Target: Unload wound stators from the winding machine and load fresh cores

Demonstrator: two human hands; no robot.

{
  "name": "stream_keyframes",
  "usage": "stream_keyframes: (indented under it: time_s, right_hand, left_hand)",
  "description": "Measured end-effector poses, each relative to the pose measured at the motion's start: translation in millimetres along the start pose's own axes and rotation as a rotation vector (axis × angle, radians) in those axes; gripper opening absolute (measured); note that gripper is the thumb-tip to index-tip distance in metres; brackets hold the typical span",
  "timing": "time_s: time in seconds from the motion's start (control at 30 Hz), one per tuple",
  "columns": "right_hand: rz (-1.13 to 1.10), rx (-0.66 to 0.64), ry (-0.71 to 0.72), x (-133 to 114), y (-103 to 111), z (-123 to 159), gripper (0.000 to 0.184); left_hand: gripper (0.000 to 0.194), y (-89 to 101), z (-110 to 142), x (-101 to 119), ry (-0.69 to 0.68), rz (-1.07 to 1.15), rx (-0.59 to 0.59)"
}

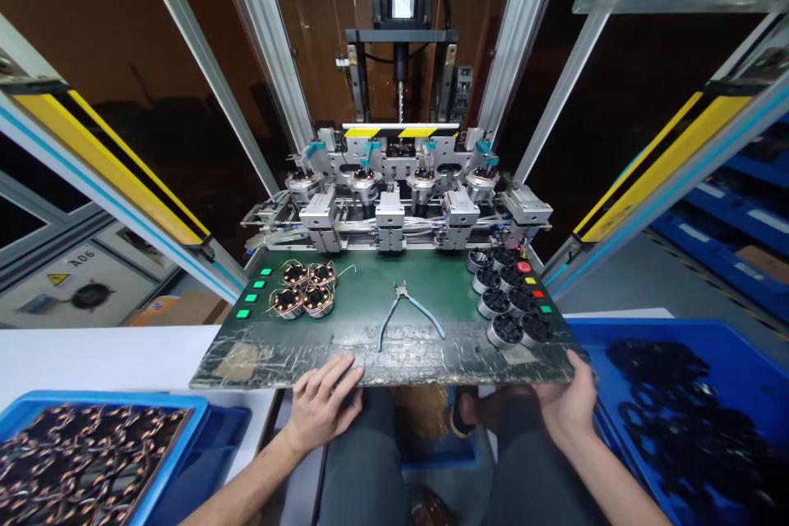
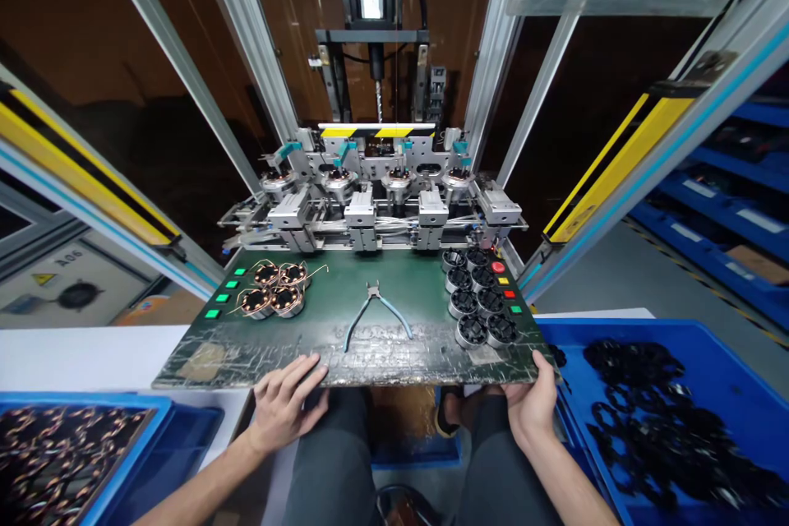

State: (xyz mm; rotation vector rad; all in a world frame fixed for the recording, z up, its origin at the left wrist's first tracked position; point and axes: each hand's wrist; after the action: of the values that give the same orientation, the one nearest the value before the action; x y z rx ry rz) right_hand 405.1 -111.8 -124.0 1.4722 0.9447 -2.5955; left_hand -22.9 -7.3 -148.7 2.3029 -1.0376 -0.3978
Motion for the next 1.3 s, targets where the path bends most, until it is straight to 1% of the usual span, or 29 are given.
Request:
stream_keyframes:
  time_s: [0.27, 0.43, 0.6, 0.67, 0.83, 1.03, 1.3]
  right_hand:
    - [-0.007, -0.002, -0.005, -0.5, 0.3, -0.1, 0.040]
    - [-0.021, 0.031, 0.000, -0.6, -0.5, -0.9, 0.036]
    - [0.001, 0.005, -0.009, 0.3, 0.1, -2.0, 0.041]
    - [0.015, 0.013, -0.004, -0.4, -0.8, -0.8, 0.043]
    - [0.016, 0.025, -0.011, -2.4, -3.5, 2.2, 0.042]
    - [0.008, 0.031, 0.002, -0.3, -2.5, -0.7, 0.042]
    - [0.009, 0.023, -0.005, 0.5, -0.4, -0.5, 0.043]
  left_hand:
    - [0.052, -0.7, 1.7, -0.2, 0.000, -0.010, -0.002]
    - [0.055, -0.7, 2.2, -0.4, 0.002, -0.007, -0.005]
    - [0.058, -1.0, 2.7, -0.9, -0.005, -0.004, -0.005]
    - [0.060, -1.2, 2.9, -1.1, -0.003, -0.005, -0.007]
    - [0.058, -1.3, 2.5, -1.2, -0.002, -0.001, -0.005]
    - [0.059, -1.5, 3.1, -1.4, -0.006, 0.001, -0.009]
    - [0.067, -1.7, 5.6, -1.5, 0.006, -0.003, -0.014]
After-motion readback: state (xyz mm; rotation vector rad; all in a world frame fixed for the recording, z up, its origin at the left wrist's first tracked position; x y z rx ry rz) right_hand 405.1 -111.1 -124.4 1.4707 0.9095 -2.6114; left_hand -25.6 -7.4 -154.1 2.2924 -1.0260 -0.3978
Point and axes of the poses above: each hand's wrist, its own z-axis away from the middle knuckle, its own y-axis out of the back of the hand, x = y × z
